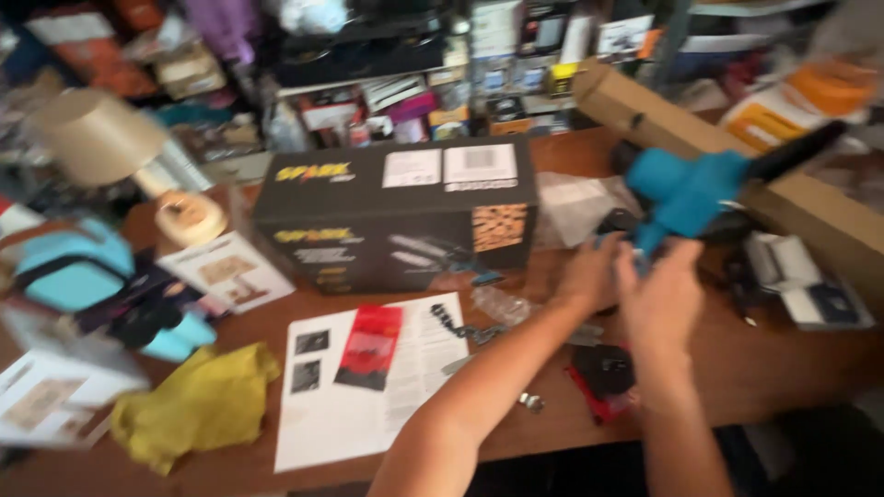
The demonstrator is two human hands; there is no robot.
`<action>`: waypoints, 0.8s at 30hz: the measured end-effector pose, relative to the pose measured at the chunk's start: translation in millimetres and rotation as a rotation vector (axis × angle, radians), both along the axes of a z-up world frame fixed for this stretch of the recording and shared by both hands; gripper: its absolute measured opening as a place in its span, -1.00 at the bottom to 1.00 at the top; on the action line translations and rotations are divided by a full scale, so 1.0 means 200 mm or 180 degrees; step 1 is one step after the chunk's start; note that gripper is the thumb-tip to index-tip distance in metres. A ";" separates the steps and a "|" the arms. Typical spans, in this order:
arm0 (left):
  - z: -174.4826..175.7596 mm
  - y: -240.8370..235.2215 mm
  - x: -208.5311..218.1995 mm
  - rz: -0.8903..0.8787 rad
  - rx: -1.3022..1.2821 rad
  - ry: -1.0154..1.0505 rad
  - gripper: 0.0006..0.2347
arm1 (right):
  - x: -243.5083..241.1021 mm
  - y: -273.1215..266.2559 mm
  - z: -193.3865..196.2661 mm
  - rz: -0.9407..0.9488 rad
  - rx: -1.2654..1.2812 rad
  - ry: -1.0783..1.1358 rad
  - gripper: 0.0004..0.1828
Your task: Unboxing and assembling a mini electric chainsaw by attaching the guide bar and chain
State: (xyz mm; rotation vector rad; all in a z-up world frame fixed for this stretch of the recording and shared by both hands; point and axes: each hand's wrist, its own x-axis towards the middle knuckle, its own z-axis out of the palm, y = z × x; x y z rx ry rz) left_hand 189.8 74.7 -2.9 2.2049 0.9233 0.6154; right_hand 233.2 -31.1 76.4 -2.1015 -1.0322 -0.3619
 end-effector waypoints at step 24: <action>-0.49 0.37 0.05 -0.1440 -0.0581 -0.0715 -0.05 | 0.19 -0.15 -0.36 0.1224 0.0587 0.0125 -0.39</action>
